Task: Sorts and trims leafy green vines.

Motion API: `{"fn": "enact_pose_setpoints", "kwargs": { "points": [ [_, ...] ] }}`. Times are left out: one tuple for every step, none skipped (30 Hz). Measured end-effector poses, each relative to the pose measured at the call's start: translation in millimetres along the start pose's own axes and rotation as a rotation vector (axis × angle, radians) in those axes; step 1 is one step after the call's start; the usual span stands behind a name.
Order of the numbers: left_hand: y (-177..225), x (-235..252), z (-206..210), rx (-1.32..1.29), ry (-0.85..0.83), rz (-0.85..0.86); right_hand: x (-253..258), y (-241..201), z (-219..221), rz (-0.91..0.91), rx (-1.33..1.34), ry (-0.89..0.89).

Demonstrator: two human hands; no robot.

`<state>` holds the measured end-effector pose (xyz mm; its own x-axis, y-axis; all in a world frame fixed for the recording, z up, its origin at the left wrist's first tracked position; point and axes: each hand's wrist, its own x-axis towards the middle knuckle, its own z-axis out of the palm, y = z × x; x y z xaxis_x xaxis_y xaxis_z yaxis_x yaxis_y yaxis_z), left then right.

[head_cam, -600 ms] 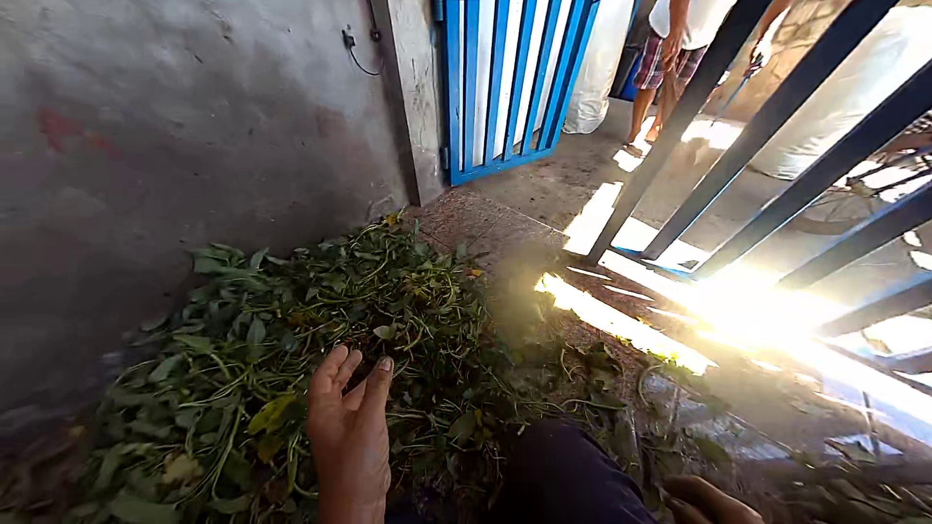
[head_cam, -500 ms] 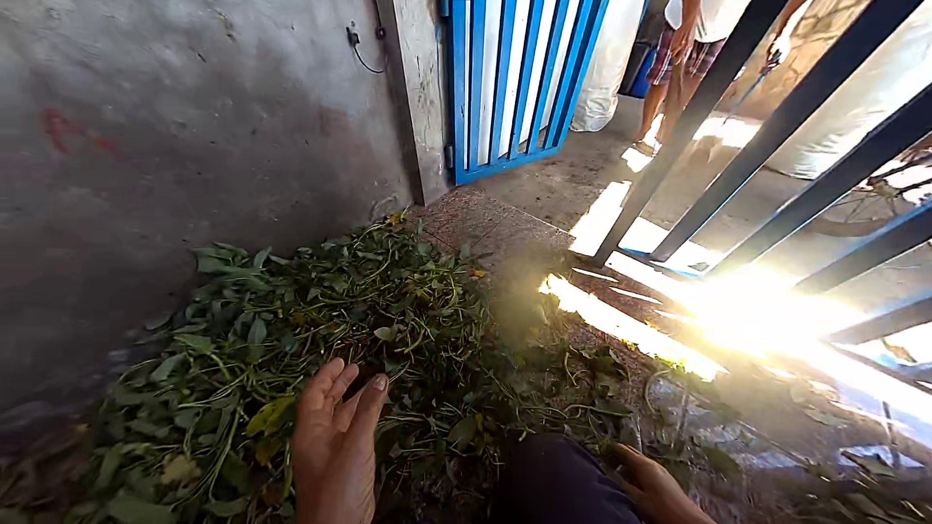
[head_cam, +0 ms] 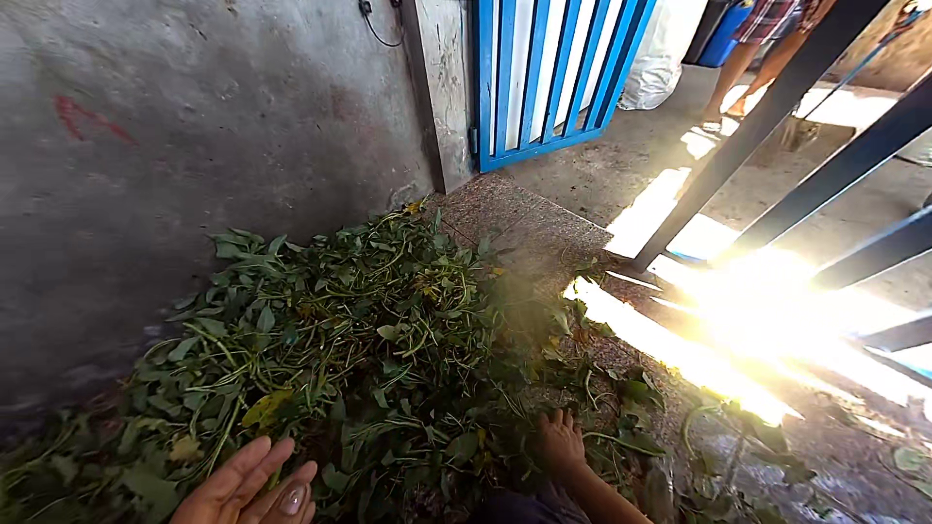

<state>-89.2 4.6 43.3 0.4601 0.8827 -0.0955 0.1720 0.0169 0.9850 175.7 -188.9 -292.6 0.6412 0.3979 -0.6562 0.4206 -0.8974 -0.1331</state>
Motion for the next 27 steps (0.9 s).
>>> {"fn": "enact_pose_setpoints", "kwargs": {
  "points": [
    [-0.5,-3.8,-1.9,0.008,0.004,0.008,2.4,-1.5,1.7,-0.033,-0.015,-0.015],
    [-0.8,-7.2,-4.1,0.014,0.009,0.014,4.6,-3.1,0.4,-0.059,-0.009,-0.043],
    [-0.2,-10.5,-6.2,0.019,0.015,0.018,5.8,-4.3,-3.5,-0.069,0.021,-0.072],
    [1.1,-13.6,-7.8,0.022,0.028,0.019,5.9,-5.1,-9.8,-0.064,0.07,-0.089],
    [2.8,-15.9,-8.9,0.031,0.042,0.019,6.2,-5.4,-17.6,-0.062,0.164,-0.084],
    [4.5,-17.9,-9.0,0.044,0.055,0.011,6.3,-5.0,-26.2,-0.08,0.309,-0.054],
    [6.4,-19.2,-8.4,0.055,0.064,0.001,5.4,-5.4,-36.5,-0.128,0.484,-0.013],
    [8.0,-20.3,-7.5,0.067,0.069,-0.005,3.5,-7.7,-47.5,-0.195,0.687,0.021],
    [9.1,-21.6,-7.0,0.082,0.074,-0.008,-1.0,-12.2,-59.4,-0.264,0.876,0.03],
    [10.3,-22.9,-6.0,0.098,0.081,-0.009,-5.8,-16.4,-72.6,-0.312,0.989,-0.001],
    [10.7,-23.7,-5.3,0.11,0.091,-0.003,-9.8,-19.5,-86.1,-0.34,1.007,-0.055],
    [11.0,-24.0,-4.2,0.11,0.104,0.001,-12.2,-21.6,-98.9,-0.349,0.928,-0.116],
    [11.4,-23.9,-3.1,0.102,0.114,0.0,-13.5,-23.9,-110.7,-0.343,0.77,-0.172],
    [10.7,-23.4,-2.3,0.091,0.122,0.003,-15.3,-26.7,-122.4,-0.328,0.555,-0.221],
    [9.2,-22.6,-1.0,0.081,0.137,0.012,-17.0,-30.7,-134.0,-0.303,0.335,-0.259],
    [7.4,-21.7,0.6,0.078,0.157,0.022,-19.6,-36.3,-145.0,-0.281,0.185,-0.275],
    [6.2,-20.8,1.3,0.078,0.174,0.033,-24.3,-42.9,-155.9,-0.28,0.124,-0.278],
    [5.6,-20.9,1.1,0.082,0.185,0.039,-32.0,-50.9,-167.5,-0.292,0.128,-0.281],
    [3.3,-22.4,0.8,0.099,0.191,0.048,-39.2,-57.6,-177.1,-0.301,0.151,-0.285],
    [0.5,-22.6,1.2,0.108,0.191,0.069,-43.0,-63.0,-186.5,-0.315,0.177,-0.271],
    [-1.5,-21.7,2.8,0.113,0.189,0.096,-47.8,-69.0,-199.8,-0.332,0.203,-0.264],
    [-3.6,-21.8,4.9,0.12,0.183,0.121,-53.2,-73.9,-213.0,-0.351,0.212,-0.254],
    [-5.6,-23.4,6.7,0.138,0.172,0.135,-61.2,-78.3,-225.7,-0.377,0.202,-0.245],
    [-7.0,-26.6,8.1,0.157,0.153,0.139,-68.3,-81.0,-236.2,-0.41,0.193,-0.23],
    [-6.6,-31.1,9.1,0.181,0.122,0.13,-77.2,-83.4,-246.4,-0.441,0.189,-0.211],
    [-3.4,-36.8,10.1,0.206,0.083,0.111,-89.8,-85.4,-256.6,-0.471,0.21,-0.188],
    [0.8,-43.5,10.9,0.228,0.036,0.092,-103.8,-85.6,-265.2,-0.515,0.258,-0.17]
  ]
}}
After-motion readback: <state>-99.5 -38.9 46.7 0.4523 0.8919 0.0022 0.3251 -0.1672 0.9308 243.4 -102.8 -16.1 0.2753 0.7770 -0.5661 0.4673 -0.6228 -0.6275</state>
